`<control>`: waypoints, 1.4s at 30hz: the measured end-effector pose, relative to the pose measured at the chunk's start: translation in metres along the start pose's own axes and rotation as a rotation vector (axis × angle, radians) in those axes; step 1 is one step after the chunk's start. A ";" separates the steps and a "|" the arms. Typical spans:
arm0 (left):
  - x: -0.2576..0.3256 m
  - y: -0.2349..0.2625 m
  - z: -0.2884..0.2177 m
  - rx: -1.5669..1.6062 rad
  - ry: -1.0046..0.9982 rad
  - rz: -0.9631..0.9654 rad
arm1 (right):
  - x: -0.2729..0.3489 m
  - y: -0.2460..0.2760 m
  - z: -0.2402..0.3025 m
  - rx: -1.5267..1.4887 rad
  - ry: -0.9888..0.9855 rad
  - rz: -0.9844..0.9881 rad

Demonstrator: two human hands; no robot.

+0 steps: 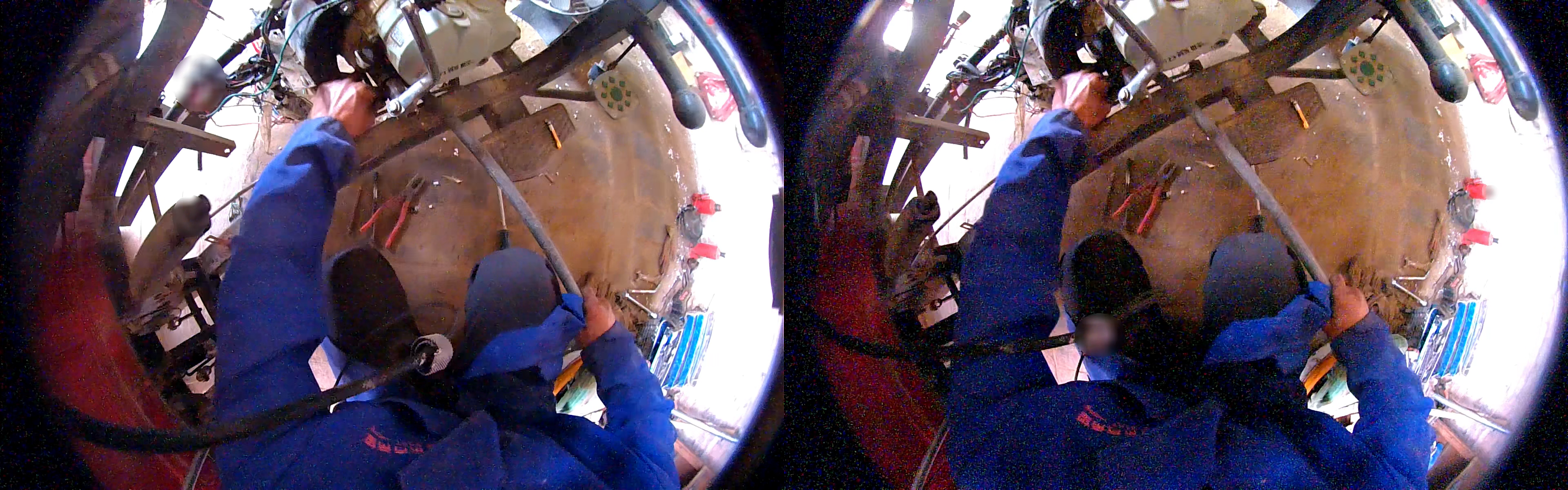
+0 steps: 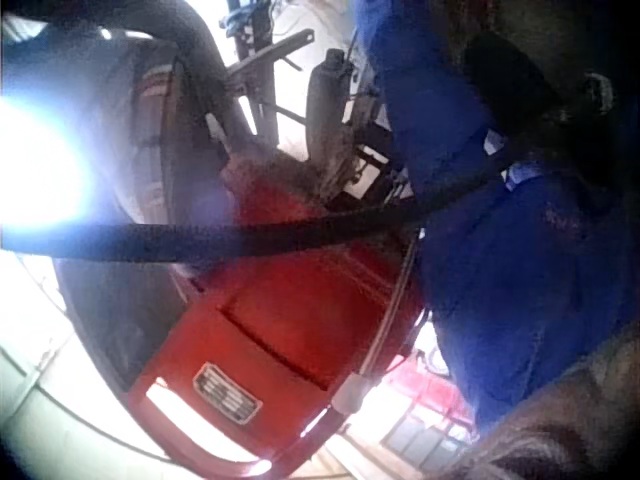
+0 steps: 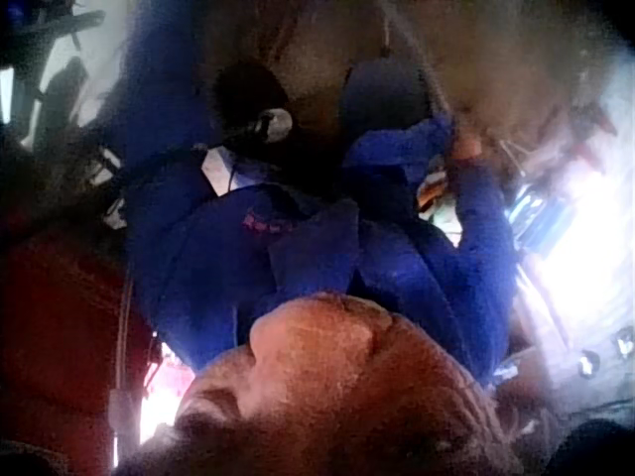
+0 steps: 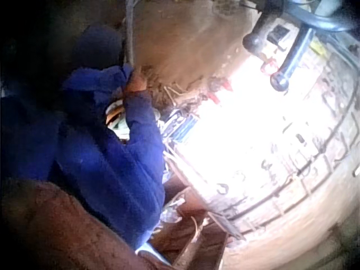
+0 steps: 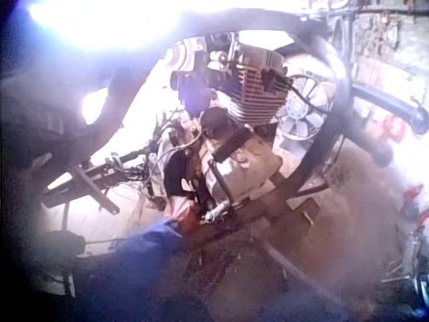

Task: The person works on an engine of a small vehicle by using pliers to manipulate a wire and then using a metal rod to move components.

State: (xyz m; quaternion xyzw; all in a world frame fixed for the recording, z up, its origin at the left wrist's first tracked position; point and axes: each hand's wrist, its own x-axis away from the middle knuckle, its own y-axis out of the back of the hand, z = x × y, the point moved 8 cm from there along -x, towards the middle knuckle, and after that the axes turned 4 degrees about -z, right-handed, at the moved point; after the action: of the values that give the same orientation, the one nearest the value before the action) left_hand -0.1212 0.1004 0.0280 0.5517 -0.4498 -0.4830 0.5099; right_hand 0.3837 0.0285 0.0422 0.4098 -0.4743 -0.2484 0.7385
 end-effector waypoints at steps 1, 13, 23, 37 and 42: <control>0.002 -0.002 -0.004 0.006 0.002 0.008 | 0.001 0.001 0.003 0.001 0.013 0.003; 0.002 0.001 -0.005 0.081 -0.037 -0.032 | 0.001 -0.006 -0.031 -0.022 -0.056 -0.045; 0.029 0.018 -0.003 0.041 0.278 -0.300 | 0.003 0.005 -0.017 0.050 -0.020 -0.129; 0.025 0.007 -0.003 0.147 0.442 -0.448 | 0.000 -0.002 -0.024 -0.085 0.081 -0.120; 0.044 0.021 0.007 0.511 0.492 -0.650 | -0.002 0.001 -0.020 0.016 0.015 -0.143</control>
State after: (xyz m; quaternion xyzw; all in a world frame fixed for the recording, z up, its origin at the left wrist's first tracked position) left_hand -0.1222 0.0545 0.0459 0.8694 -0.2243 -0.3462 0.2718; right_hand 0.4006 0.0377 0.0379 0.4505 -0.4402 -0.2935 0.7191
